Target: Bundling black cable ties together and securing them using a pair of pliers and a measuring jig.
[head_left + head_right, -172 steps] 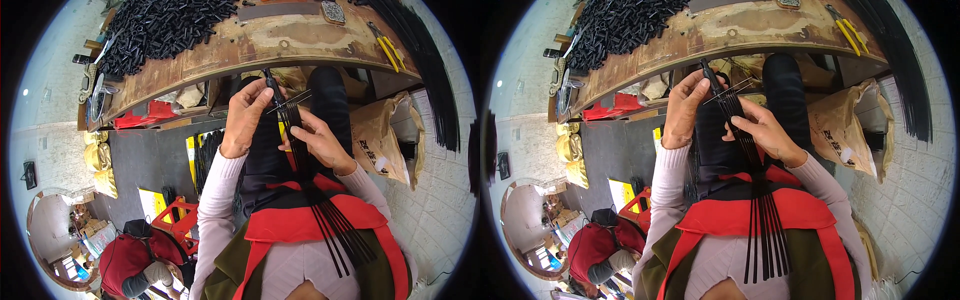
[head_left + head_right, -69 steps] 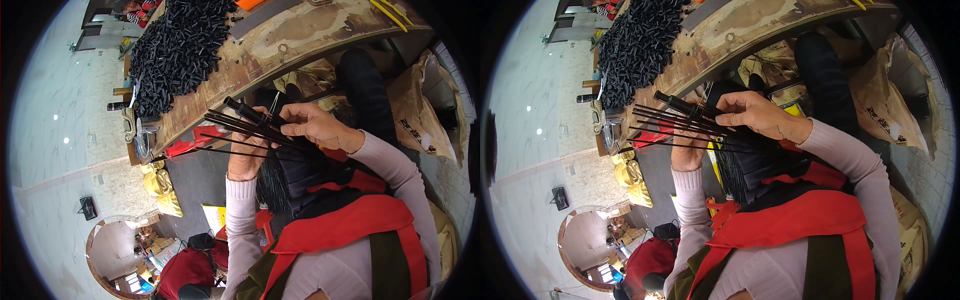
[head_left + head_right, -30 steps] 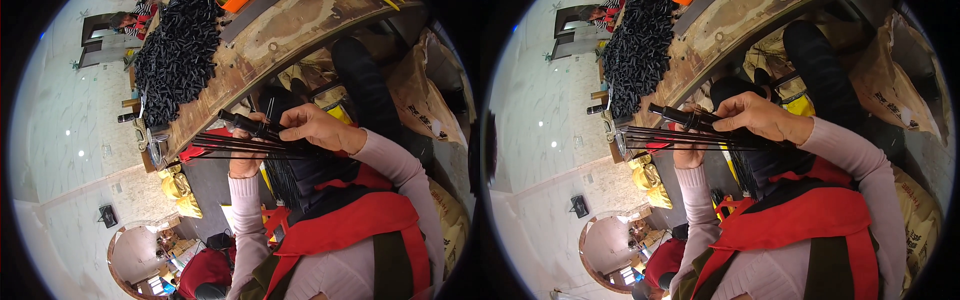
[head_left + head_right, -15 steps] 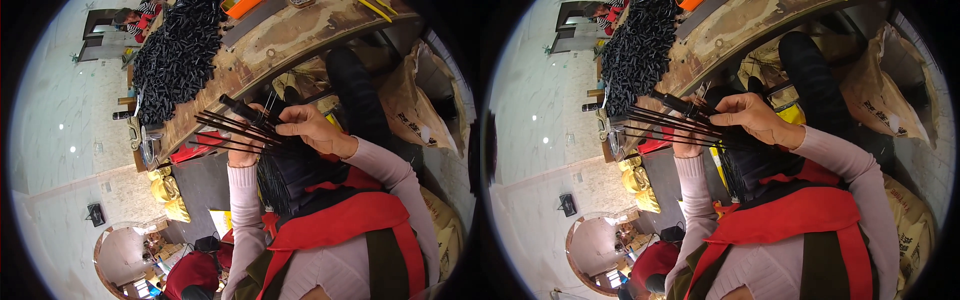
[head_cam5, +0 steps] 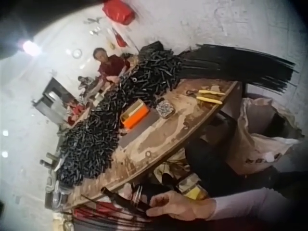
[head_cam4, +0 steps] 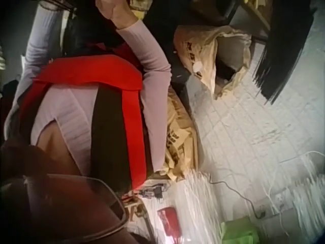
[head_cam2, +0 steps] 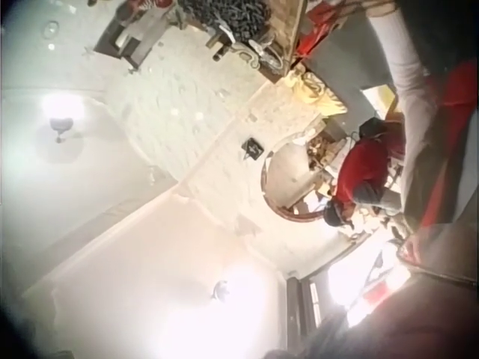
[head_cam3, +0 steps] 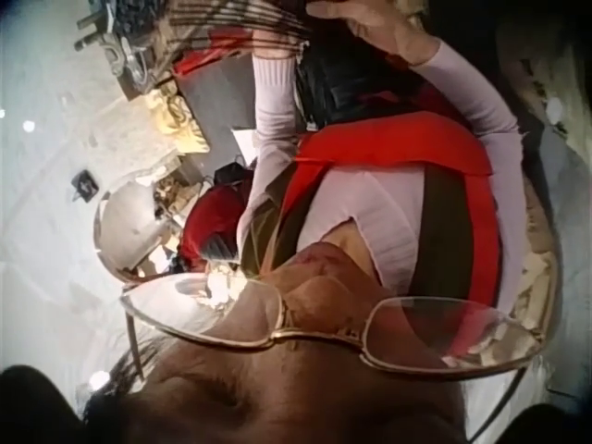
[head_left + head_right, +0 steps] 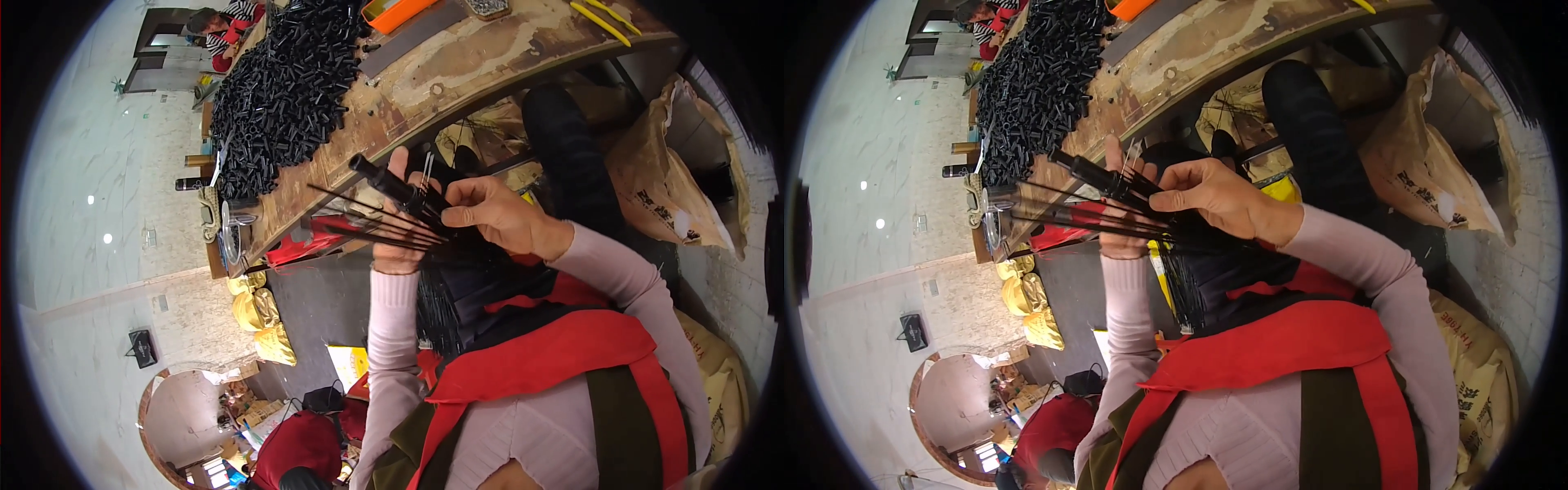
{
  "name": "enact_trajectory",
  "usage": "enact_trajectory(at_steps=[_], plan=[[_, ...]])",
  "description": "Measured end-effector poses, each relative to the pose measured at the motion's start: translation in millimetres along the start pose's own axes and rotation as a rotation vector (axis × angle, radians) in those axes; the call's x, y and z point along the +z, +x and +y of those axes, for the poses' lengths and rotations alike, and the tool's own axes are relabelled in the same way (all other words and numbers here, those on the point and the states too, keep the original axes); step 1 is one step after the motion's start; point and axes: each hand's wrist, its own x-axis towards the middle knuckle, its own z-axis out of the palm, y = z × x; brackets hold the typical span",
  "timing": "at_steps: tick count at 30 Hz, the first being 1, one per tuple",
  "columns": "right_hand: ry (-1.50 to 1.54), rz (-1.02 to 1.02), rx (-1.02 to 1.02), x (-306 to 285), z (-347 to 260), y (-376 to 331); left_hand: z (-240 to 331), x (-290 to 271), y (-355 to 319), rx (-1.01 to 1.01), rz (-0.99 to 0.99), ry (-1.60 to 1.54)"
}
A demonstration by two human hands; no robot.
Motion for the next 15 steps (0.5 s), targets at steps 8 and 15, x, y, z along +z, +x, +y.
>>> enact_trajectory(at_steps=[8, 15], plan=[[-0.057, 0.303, -0.373, 5, 17, 8, -24, 23, -2, 0.311, 0.403, 0.576], [-0.225, 0.255, -0.352, 6, 22, 8, -4, 63, -1, 0.299, 0.454, 0.55]])
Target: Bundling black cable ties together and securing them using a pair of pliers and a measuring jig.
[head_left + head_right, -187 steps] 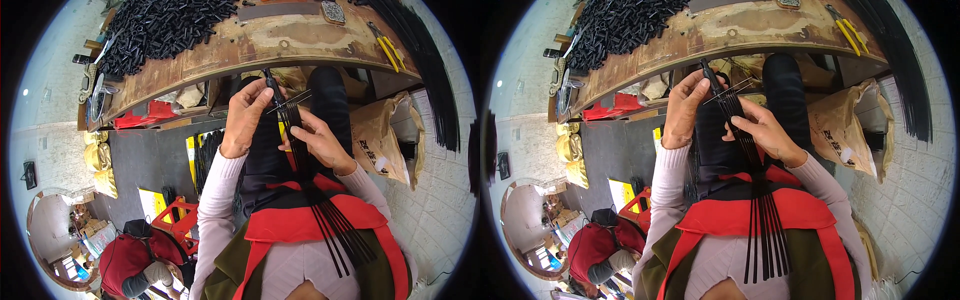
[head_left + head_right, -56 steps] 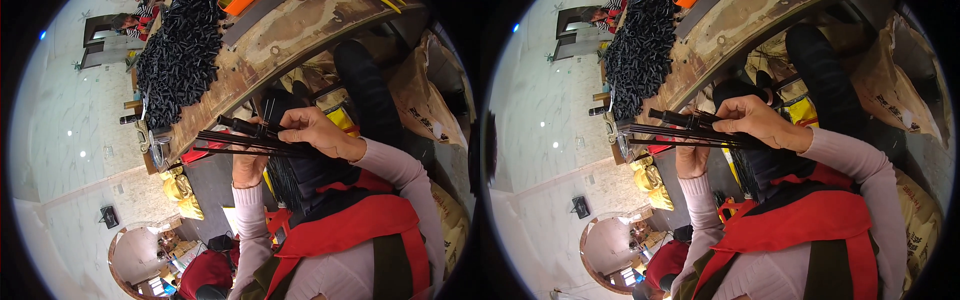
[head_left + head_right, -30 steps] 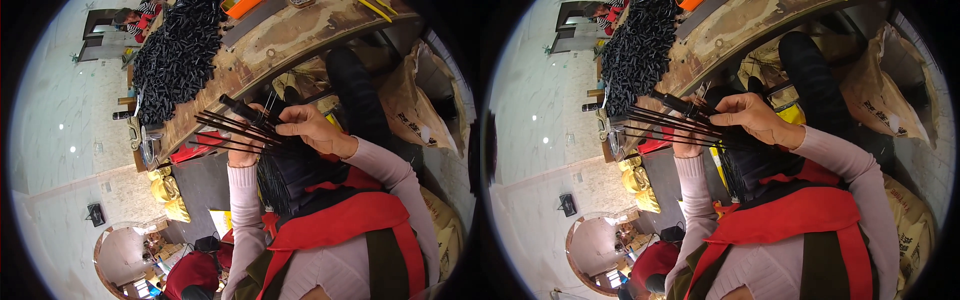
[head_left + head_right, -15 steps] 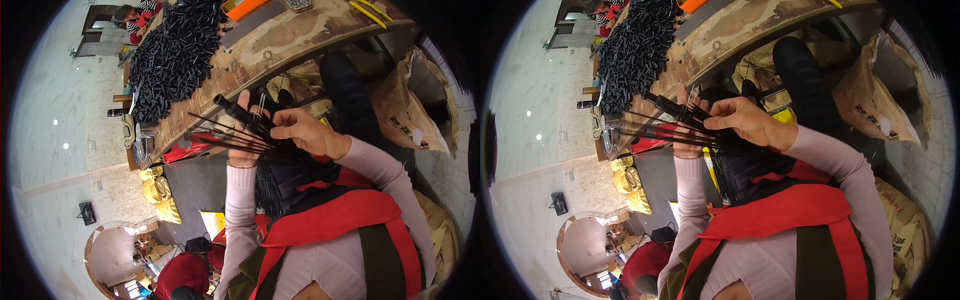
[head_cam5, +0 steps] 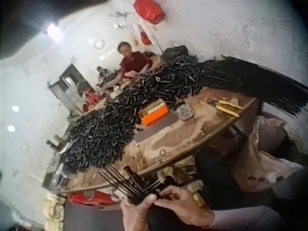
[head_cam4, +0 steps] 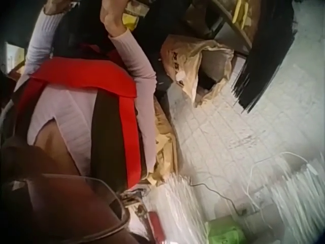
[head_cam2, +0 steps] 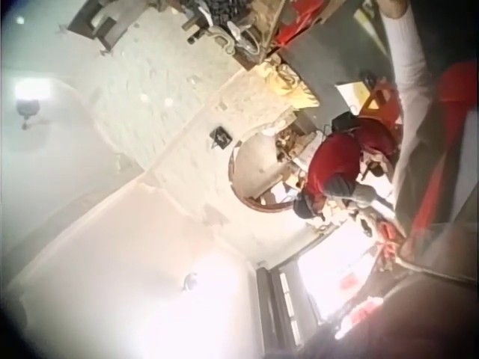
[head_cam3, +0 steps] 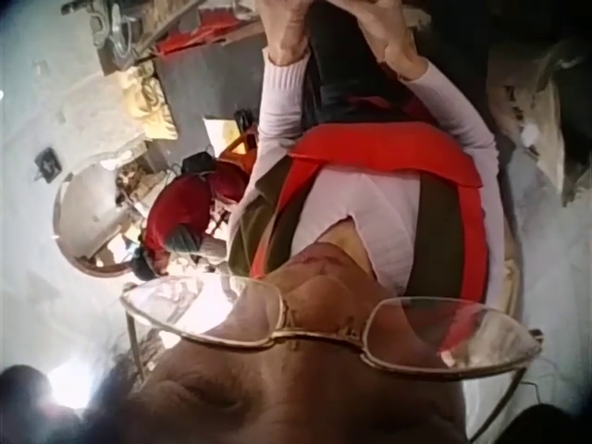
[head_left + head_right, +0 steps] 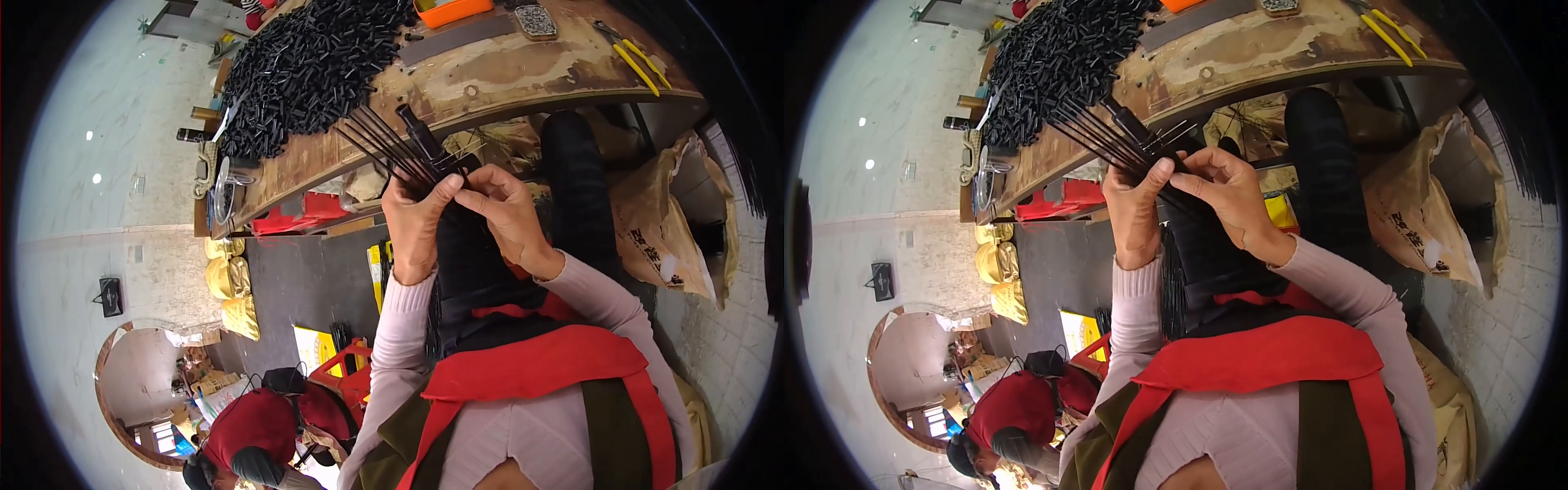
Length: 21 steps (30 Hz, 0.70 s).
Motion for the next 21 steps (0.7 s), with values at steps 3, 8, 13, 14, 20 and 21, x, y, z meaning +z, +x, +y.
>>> enact_trajectory(at_steps=[3, 8, 13, 14, 20, 21], plan=[[0.056, -0.011, -0.01, -4, 1, 4, -5, -1, 3, 0.039, 0.006, 0.008], [0.087, -0.013, 0.075, -9, -1, 11, -10, 4, 5, 0.123, 0.04, 0.111], [0.056, -0.016, 0.068, -12, 3, 14, -19, -2, 10, 0.118, 0.071, 0.201], [0.043, -0.004, 0.075, -12, 3, 15, -20, -3, 10, 0.117, 0.071, 0.203], [0.142, -0.06, 0.215, -21, -3, 25, -21, -6, 14, 0.114, -0.018, 0.147], [0.146, -0.057, 0.214, -22, -2, 27, -23, -6, 14, 0.125, 0.012, 0.182]])
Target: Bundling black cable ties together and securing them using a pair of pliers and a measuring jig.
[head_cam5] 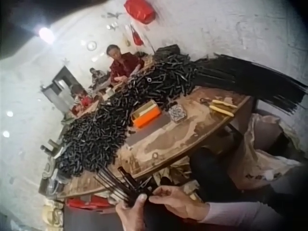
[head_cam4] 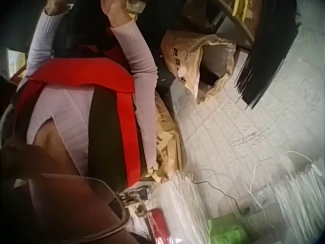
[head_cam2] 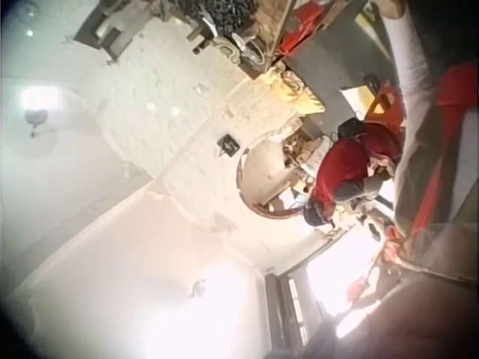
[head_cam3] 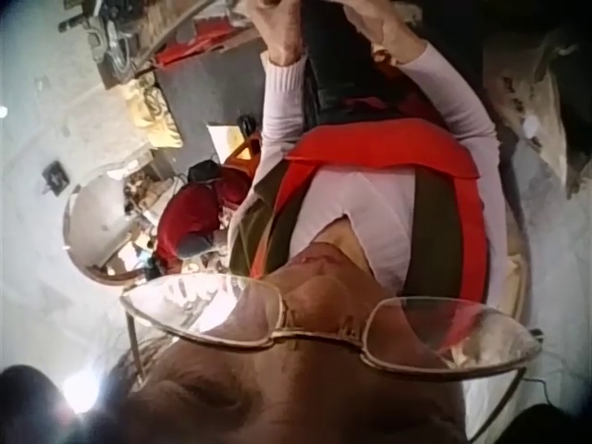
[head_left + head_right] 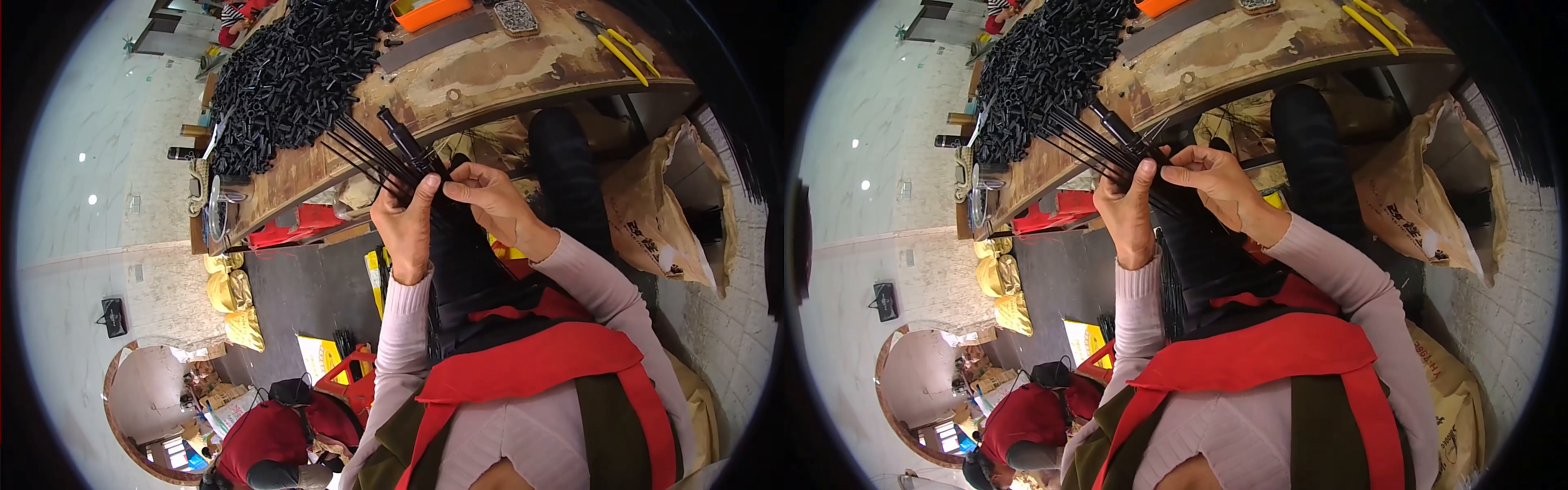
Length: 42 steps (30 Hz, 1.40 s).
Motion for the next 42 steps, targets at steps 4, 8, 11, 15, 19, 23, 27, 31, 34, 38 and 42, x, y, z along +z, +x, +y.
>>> enact_trajectory(at_steps=[4, 8, 11, 15, 19, 23, 27, 31, 34, 38, 42], plan=[[0.04, -0.028, 0.083, -10, -2, 12, -4, 6, -1, 0.015, 0.103, 0.093], [-0.029, -0.026, 0.05, -11, 4, 16, -4, 9, 2, 0.017, 0.139, 0.131], [-0.13, 0.042, -0.119, 0, 11, 6, -9, 2, 6, -0.008, 0.096, 0.085], [-0.012, -0.003, 0.005, -13, 4, 16, -5, 7, 4, -0.026, 0.082, 0.172], [-0.069, 0.008, 0.015, -8, 12, 17, -7, 13, 1, 0.029, 0.15, 0.211], [-0.198, 0.09, -0.147, 6, 17, 0, 15, 20, -2, 0.03, 0.117, 0.327], [-0.227, 0.053, -0.119, 14, 3, -5, 27, 15, 3, -0.042, 0.077, 0.141], [-0.008, -0.049, -0.073, 3, 3, 0, 22, 6, 3, -0.083, -0.049, -0.071], [0.017, -0.093, 0.02, -7, 6, 3, 20, 5, -1, -0.063, -0.061, -0.038], [0.099, -0.118, 0.137, -9, 5, 8, 23, 1, -4, -0.006, -0.121, 0.037], [0.15, -0.114, 0.005, 0, 17, -1, 26, -7, -4, -0.061, -0.204, 0.058]])
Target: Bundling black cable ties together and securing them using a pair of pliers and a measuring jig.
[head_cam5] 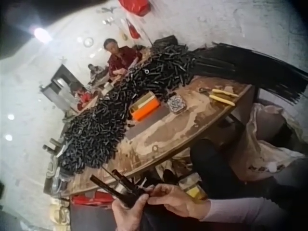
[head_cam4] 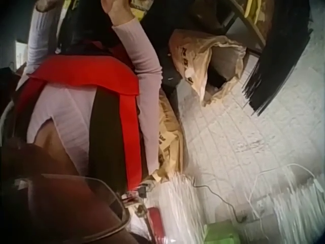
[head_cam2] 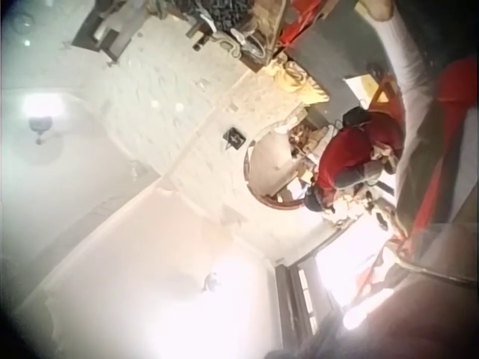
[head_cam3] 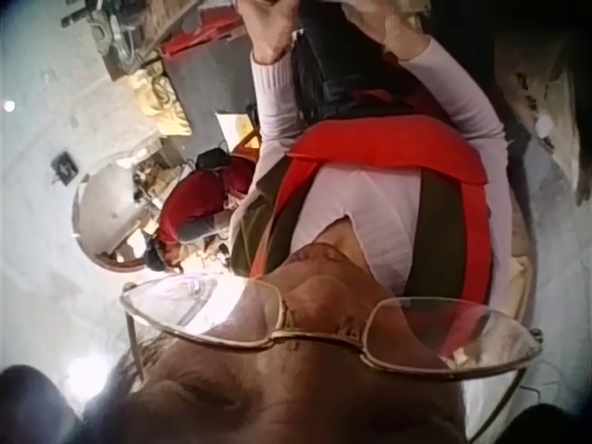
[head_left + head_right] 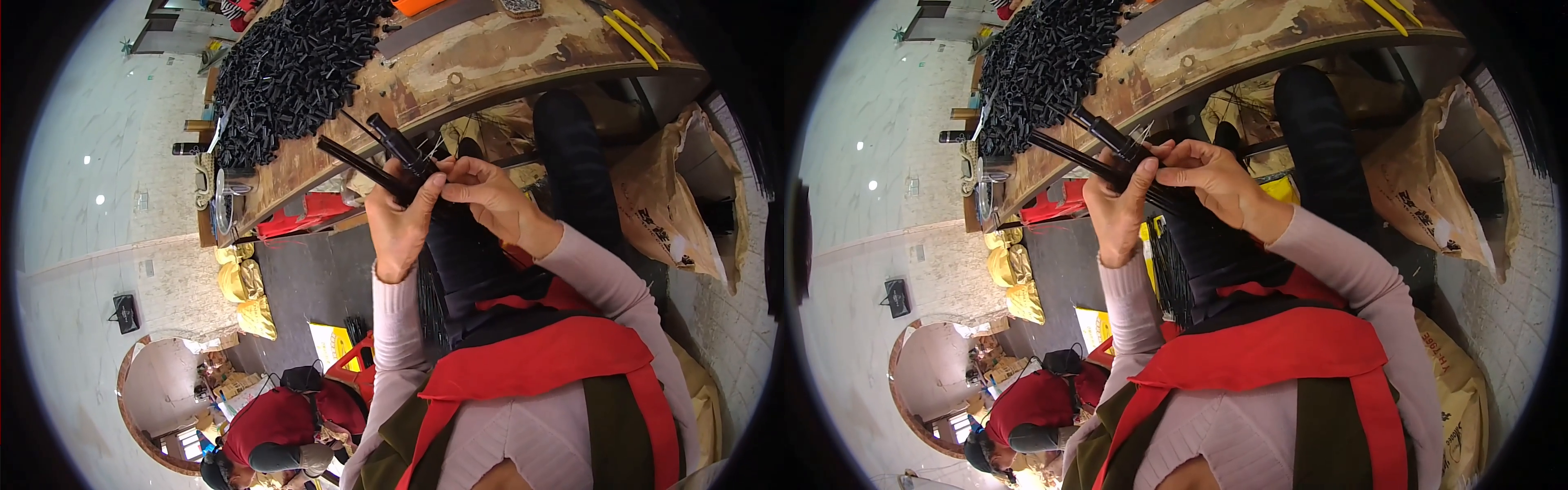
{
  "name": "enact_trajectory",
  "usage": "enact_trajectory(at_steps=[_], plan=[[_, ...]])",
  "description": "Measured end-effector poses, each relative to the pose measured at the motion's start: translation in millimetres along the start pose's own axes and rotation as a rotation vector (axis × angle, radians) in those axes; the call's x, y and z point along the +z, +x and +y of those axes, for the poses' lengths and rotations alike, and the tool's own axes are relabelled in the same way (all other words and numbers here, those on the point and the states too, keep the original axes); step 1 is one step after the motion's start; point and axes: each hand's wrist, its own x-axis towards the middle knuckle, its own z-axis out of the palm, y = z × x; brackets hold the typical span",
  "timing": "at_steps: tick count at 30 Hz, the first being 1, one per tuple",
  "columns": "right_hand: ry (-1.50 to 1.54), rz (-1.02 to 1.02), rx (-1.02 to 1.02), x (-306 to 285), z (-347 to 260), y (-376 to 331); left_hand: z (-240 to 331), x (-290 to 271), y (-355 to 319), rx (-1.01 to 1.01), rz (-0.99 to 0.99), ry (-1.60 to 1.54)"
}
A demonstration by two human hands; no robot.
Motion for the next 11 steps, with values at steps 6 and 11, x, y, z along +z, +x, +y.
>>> enact_trajectory(at_steps=[6, 11], plan=[[-0.155, 0.111, -0.21, 14, 11, -16, 2, -1, -1, -0.08, -0.098, -0.157], [-0.153, 0.17, -0.287, 33, 4, -35, 14, 24, -19, -0.031, 0.04, -0.066]])
